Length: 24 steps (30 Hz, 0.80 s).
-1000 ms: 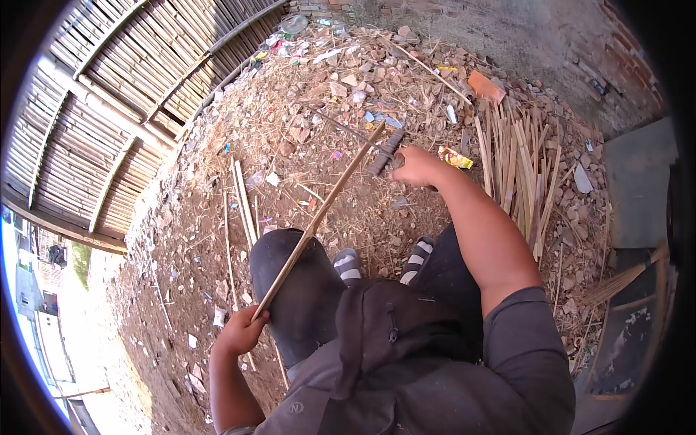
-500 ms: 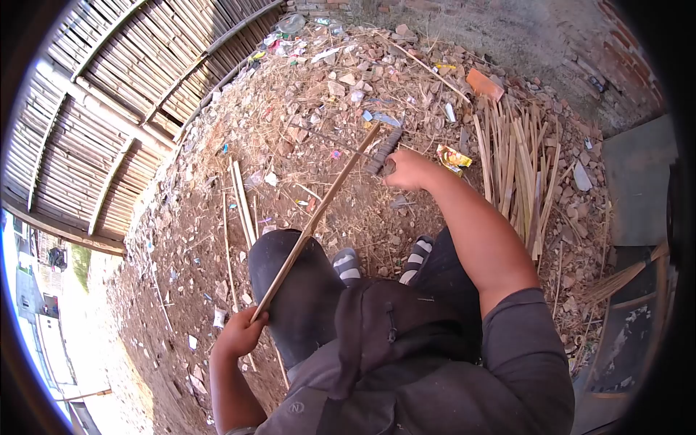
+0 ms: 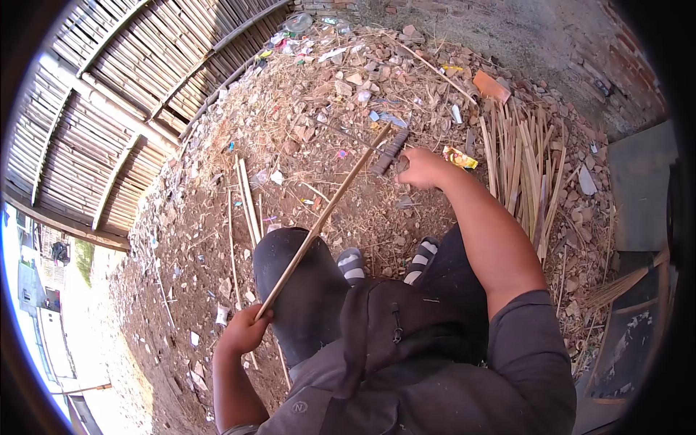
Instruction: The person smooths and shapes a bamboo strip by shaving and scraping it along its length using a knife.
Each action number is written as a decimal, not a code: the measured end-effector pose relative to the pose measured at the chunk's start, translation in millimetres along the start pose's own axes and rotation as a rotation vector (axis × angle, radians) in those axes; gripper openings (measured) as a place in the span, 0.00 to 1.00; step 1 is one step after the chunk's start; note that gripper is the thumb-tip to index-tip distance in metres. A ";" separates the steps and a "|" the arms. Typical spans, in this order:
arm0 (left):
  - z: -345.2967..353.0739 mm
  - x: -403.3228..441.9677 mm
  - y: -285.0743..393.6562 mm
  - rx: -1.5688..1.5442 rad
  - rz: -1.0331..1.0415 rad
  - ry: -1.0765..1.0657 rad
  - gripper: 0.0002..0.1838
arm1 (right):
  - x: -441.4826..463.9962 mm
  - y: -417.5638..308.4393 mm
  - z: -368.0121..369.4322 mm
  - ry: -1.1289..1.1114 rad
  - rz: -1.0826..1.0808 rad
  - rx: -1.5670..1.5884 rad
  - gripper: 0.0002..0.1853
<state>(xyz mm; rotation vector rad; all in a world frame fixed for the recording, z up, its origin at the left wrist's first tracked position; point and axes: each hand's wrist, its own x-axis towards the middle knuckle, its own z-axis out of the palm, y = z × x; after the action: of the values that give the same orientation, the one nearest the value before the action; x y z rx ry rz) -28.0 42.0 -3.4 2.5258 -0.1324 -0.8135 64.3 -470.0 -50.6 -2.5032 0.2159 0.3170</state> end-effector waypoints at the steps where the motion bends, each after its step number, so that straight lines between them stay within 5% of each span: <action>1: -0.8 0.0 2.7 0.001 -0.016 -0.013 0.17 | -2.9 -4.1 5.9 0.010 -0.061 -0.029 0.34; 7: 0.0 3.1 7.6 0.003 0.023 -0.038 0.17 | -36.1 -54.7 19.4 -0.146 -0.326 -0.197 0.23; 14: 4.9 2.7 -4.2 -0.049 -0.015 -0.007 0.17 | 0.1 -15.9 15.8 -0.029 -0.190 -0.041 0.29; 19: 3.9 3.2 3.9 -0.012 -0.022 -0.018 0.17 | -32.2 -48.4 22.8 -0.047 -0.332 -0.166 0.17; 24: 10.4 4.2 -8.6 -0.046 0.000 -0.010 0.18 | -16.9 -34.3 28.3 -0.076 -0.373 -0.097 0.18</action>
<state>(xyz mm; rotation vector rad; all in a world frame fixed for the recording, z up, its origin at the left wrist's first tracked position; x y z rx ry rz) -31.0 44.3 -17.0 2.4784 -0.1162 -0.8204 50.8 -424.4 -49.7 -2.5544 -0.3020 0.2718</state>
